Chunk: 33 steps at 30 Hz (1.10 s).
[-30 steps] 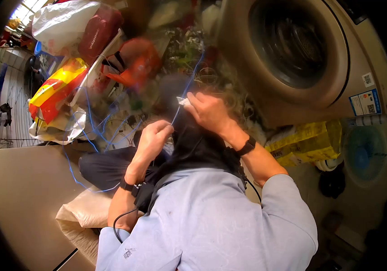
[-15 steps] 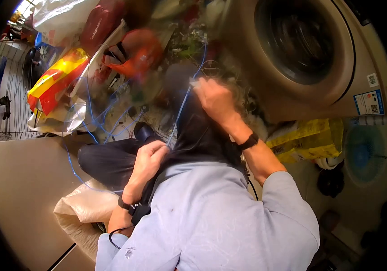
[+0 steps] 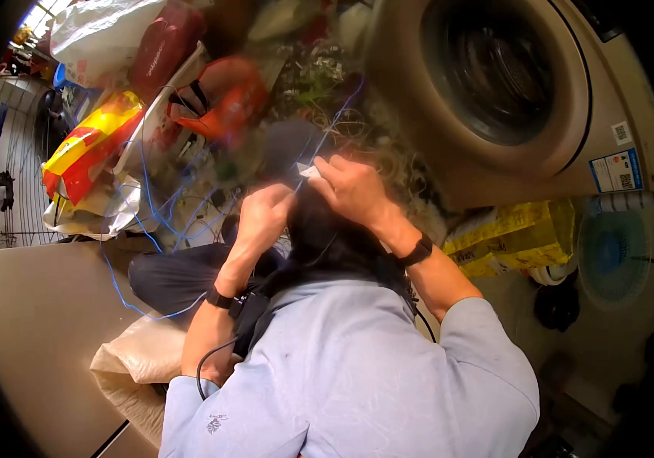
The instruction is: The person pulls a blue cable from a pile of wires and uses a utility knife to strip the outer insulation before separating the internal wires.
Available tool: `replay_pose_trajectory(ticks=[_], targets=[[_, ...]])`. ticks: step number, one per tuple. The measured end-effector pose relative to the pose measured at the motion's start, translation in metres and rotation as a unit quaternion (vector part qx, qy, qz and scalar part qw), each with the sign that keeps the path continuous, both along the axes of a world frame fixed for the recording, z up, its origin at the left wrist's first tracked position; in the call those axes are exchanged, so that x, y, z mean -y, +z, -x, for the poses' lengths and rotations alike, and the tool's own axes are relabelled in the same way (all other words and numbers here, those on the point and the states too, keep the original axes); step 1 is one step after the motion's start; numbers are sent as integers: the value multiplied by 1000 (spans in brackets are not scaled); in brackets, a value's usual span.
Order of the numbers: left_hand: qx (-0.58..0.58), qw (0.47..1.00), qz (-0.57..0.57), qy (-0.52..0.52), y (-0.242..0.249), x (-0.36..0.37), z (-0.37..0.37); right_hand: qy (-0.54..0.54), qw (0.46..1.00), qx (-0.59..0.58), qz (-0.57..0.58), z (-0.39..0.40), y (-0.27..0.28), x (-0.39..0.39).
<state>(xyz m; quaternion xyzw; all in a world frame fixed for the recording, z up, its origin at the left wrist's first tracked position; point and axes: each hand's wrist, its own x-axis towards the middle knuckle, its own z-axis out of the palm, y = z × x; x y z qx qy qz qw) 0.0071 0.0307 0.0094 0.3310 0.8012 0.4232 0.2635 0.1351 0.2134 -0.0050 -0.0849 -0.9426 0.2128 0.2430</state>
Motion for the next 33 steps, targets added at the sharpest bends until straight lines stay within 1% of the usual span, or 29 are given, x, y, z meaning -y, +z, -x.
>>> replay_pose_trajectory(ticks=[2, 6, 8, 10, 12, 14, 19, 21, 28, 33], targets=[[-46, 999, -7, 6, -5, 2, -3, -2, 1000, 4, -6, 2, 3, -1], [-58, 998, -8, 21, -5, 6, -7, -17, 1000, 2, -18, 6, -1, 0], [-27, 999, -3, 24, -4, 8, -2, -7, 1000, 0, -16, 7, 0, 0], [-24, 999, -6, 31, -4, 6, 0, -2, 1000, 2, -9, 3, 1, 1], [-22, 999, -10, 35, -5, 0, 0, 29, 999, 18, -10, -1, 1, 1], [-39, 998, -18, 35, -4, -5, -1, 30, 999, 20, -6, -3, 1, 0], [-33, 999, -12, 27, -10, -2, 1, 13, 1000, 23, -6, -1, 0, 0], [-33, 999, -20, 27, -12, 1, 2, 13, 1000, -8, -10, 3, -3, -2], [6, 999, -21, 30, -9, 10, -4, 5, 1000, 8, -16, 4, -3, -8], [11, 1000, -2, 16, -9, 6, -1, 53, 998, 17, 1, 1, -1, -17]])
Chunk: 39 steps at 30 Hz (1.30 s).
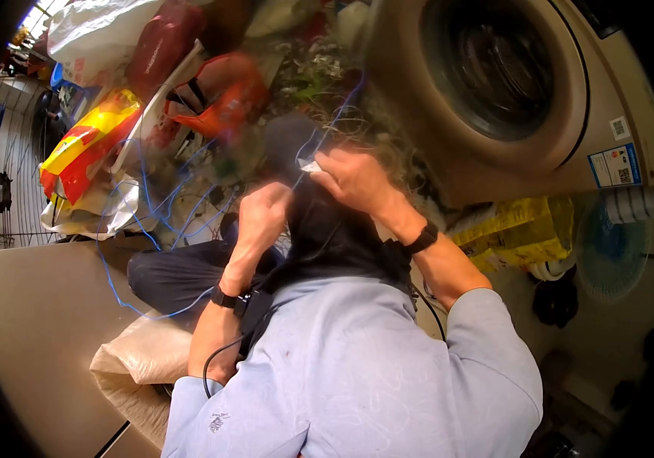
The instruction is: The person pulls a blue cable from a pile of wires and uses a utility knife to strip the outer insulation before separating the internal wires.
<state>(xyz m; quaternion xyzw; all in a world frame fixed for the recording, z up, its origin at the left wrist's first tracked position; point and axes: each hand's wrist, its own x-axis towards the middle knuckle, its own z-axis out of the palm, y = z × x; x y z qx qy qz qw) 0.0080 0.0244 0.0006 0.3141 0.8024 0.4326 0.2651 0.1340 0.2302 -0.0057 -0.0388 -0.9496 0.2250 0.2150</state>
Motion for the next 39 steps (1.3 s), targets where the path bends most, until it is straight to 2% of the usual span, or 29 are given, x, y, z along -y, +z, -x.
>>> replay_pose_trajectory(ticks=[6, 8, 12, 18, 20, 23, 26, 28, 31, 34, 39], targets=[[11, 1000, -14, 14, 0, 4, -4, -25, 999, -4, -39, 2, -3, 0], [-39, 998, -53, 18, -7, 5, -7, -33, 998, -6, -44, 2, -4, 3], [-23, 998, -57, 29, -6, 27, -16, -64, 997, -23, -44, 1, -2, 12], [56, 998, -18, 34, -3, 71, -25, -93, 993, -54, -39, -3, -2, 18], [51, 999, -4, 16, 2, 75, -24, -92, 994, -50, -39, -5, -4, 22], [104, 993, 49, -22, 4, 74, -20, -91, 994, -43, -48, -3, -1, 23], [161, 987, 27, -6, 17, 53, -19, -84, 995, -29, -55, -2, 1, 27], [136, 991, -16, 8, 16, 28, -16, -67, 997, -22, -40, 0, 2, 28], [124, 991, -17, 35, 14, -4, -7, -51, 998, -2, -40, 0, 3, 24], [67, 997, 15, 36, 10, -17, -4, -37, 999, -12, -34, -1, 4, 18], [-36, 998, -8, 42, 4, -26, -8, -24, 999, -15, -22, -2, 0, 9]])
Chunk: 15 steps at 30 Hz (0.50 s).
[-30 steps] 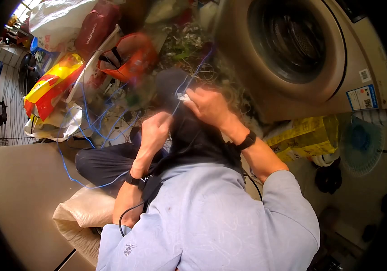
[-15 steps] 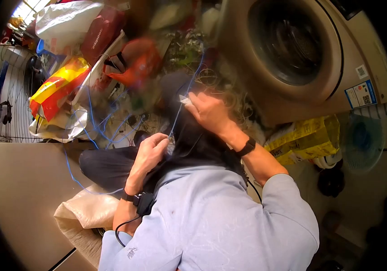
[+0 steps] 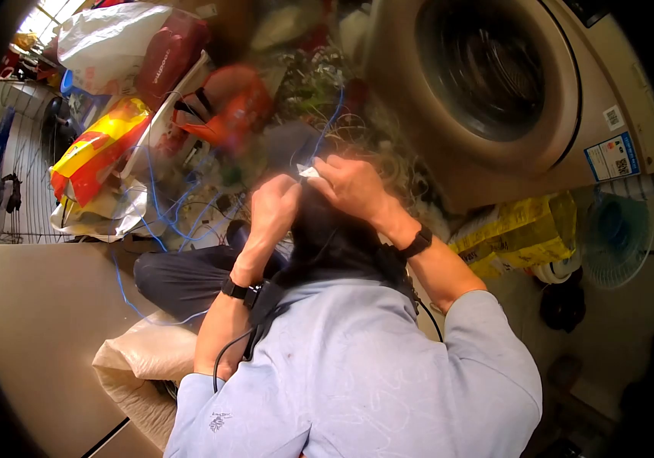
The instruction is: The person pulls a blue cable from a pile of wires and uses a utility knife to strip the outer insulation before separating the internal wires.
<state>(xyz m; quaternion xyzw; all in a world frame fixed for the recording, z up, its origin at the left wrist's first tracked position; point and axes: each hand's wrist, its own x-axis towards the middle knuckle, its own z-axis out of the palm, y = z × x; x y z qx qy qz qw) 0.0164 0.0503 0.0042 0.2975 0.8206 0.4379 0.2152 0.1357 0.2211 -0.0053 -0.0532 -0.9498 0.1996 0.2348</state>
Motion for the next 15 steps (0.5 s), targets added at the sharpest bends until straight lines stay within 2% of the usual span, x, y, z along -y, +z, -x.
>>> replay_pose_trajectory(ticks=[4, 7, 11, 15], targets=[[-24, 1000, -14, 2, -3, 0, 2, -19, 999, -22, 18, 4, -3, 4], [-25, 999, -32, -3, -4, 4, 2, -25, 1000, 4, 3, 3, -5, 6], [49, 999, -11, 1, -3, 23, -7, -45, 999, -9, 23, 2, -8, 5], [106, 994, -22, 23, -6, 26, -7, -15, 1000, -11, 15, 3, -5, 4]])
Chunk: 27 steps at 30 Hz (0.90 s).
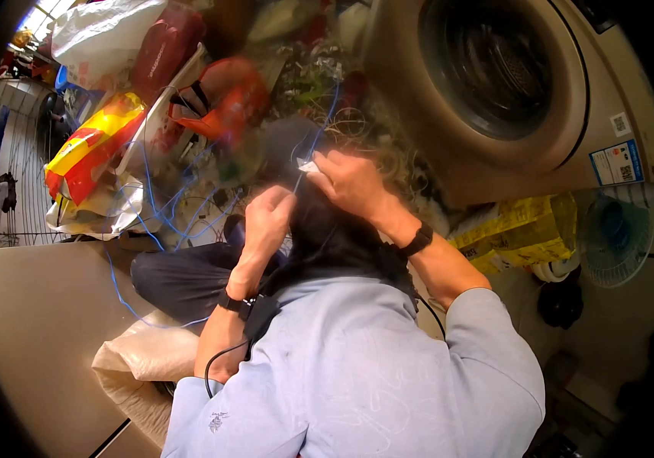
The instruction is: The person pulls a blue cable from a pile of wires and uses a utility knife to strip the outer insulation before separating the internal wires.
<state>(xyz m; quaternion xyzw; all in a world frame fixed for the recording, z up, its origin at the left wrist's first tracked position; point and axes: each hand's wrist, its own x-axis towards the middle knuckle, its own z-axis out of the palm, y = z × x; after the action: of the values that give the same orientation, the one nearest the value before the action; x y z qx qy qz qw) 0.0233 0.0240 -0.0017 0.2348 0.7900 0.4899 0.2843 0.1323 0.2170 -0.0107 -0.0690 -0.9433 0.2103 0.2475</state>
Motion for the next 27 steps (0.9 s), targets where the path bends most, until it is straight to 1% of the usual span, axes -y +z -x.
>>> replay_pose_trajectory(ticks=[2, 5, 9, 12, 14, 15, 16, 22, 24, 25, 26, 27], targets=[[-46, 998, -31, -6, -5, -6, 2, 12, 1000, 12, 0, 2, 3, -4], [-60, 998, -11, -26, 0, -6, 6, 6, 1000, 21, -14, 1, 0, -4], [-45, 998, -20, -30, -1, 9, 3, -19, 1000, 2, -19, -2, -1, 3], [-45, 997, 2, -63, -2, 38, -14, -35, 999, -2, -24, -4, 2, -3], [19, 999, 10, -38, 6, 58, -19, -39, 999, -2, -24, -1, 3, -3], [-1, 999, -13, -32, 8, 59, -20, -42, 999, -5, -28, -2, 3, 1], [-20, 999, -37, -25, 8, 58, -21, -44, 998, -8, -34, -4, 3, 4], [-90, 995, -43, -30, 6, 22, -5, -30, 999, -2, -20, -6, 9, 6], [-124, 990, -49, -41, 8, 4, 1, -2, 1000, 0, 21, -7, 11, 4], [-126, 991, -37, -40, 9, -3, 3, -4, 999, 27, 29, -9, 13, 3], [-127, 990, -38, -41, 11, -11, 6, -5, 999, 25, 28, -7, 14, -1], [-139, 989, -37, -32, 10, -18, 9, -9, 998, -22, 56, -1, 18, -7]])
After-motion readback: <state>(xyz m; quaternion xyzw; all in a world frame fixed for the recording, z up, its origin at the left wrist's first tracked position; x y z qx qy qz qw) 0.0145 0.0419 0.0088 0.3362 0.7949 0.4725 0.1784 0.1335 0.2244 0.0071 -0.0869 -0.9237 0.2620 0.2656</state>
